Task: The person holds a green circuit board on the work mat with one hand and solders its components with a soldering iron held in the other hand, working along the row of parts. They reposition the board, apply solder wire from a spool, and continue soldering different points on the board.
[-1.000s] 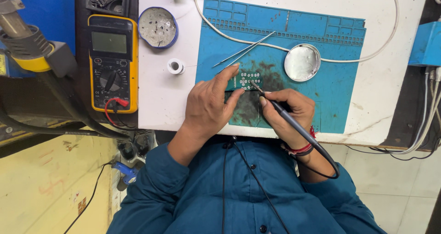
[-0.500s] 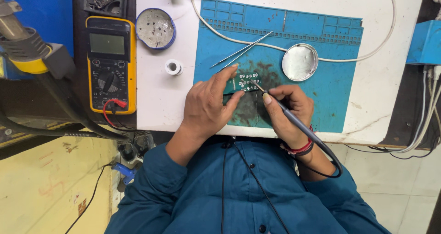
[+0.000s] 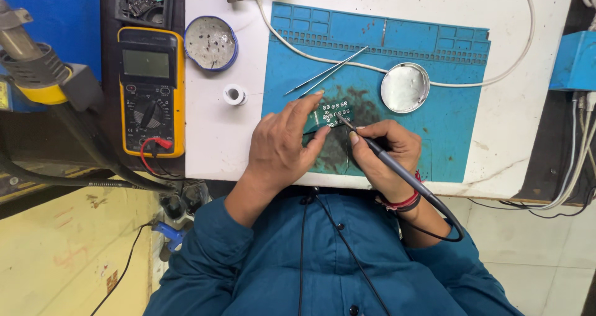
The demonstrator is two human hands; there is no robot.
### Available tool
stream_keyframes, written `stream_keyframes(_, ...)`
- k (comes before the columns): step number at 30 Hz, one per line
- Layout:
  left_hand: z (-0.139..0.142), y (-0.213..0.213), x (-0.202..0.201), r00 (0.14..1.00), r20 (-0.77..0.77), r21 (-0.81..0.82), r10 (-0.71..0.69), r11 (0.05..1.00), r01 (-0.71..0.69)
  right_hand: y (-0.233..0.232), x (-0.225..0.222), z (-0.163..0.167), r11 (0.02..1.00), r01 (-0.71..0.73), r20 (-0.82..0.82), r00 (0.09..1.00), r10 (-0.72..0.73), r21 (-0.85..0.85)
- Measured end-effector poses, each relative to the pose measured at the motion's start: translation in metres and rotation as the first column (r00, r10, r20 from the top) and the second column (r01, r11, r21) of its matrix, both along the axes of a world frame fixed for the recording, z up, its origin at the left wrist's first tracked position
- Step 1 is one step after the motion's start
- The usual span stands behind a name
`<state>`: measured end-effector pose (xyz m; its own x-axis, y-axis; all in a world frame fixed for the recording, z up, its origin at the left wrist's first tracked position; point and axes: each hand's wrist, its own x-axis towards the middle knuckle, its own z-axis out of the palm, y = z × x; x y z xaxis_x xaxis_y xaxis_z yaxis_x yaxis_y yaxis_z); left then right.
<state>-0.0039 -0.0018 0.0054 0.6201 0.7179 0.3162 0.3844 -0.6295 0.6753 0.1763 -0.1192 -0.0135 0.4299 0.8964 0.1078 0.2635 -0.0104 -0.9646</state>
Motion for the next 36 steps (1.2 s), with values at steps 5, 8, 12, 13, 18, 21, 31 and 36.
stream_keyframes(5, -0.0007, -0.0016, -0.0012, 1.0, -0.006, -0.006, -0.005, 1.0, 0.005, 0.0001, -0.0013, 0.0049, 1.0, 0.0, 0.024, 1.0, 0.001, -0.016)
stream_keyframes(8, -0.0014, -0.0003, -0.0002, 1.0, -0.014, -0.012, -0.003, 1.0, 0.003, 0.0018, -0.0008, 0.005, 1.0, 0.008, 0.059, 0.998, -0.008, -0.01)
stream_keyframes(12, -0.0013, -0.0014, -0.0012, 1.0, 0.004, -0.016, -0.008, 1.0, 0.008, 0.0007, -0.0014, 0.005, 1.0, 0.013, 0.064, 0.998, -0.012, -0.015)
stream_keyframes(13, -0.0014, -0.0012, -0.001, 1.0, 0.01, -0.014, -0.008, 1.0, 0.009, 0.0007, -0.001, 0.005, 1.0, 0.01, 0.076, 0.997, -0.009, -0.014)
stream_keyframes(18, -0.0015, -0.0017, -0.0015, 1.0, 0.014, -0.014, -0.011, 1.0, 0.011, -0.0002, -0.0008, 0.0042, 1.0, 0.006, 0.027, 1.0, -0.006, -0.013)
stream_keyframes(21, -0.0017, -0.0014, -0.001, 1.0, -0.007, -0.02, -0.003, 1.0, 0.002, 0.0002, -0.0005, 0.0034, 1.0, 0.012, 0.007, 1.0, -0.011, -0.014)
stream_keyframes(31, -0.0016, -0.002, -0.0013, 1.0, -0.014, -0.035, -0.006, 0.999, 0.005, -0.0003, -0.0007, 0.0058, 1.0, 0.007, 0.029, 1.0, -0.007, -0.024)
stream_keyframes(36, -0.0015, -0.0017, -0.0013, 1.0, 0.005, -0.029, -0.009, 1.0, 0.009, -0.0004, -0.0008, 0.0055, 1.0, 0.007, 0.017, 1.0, -0.007, -0.018)
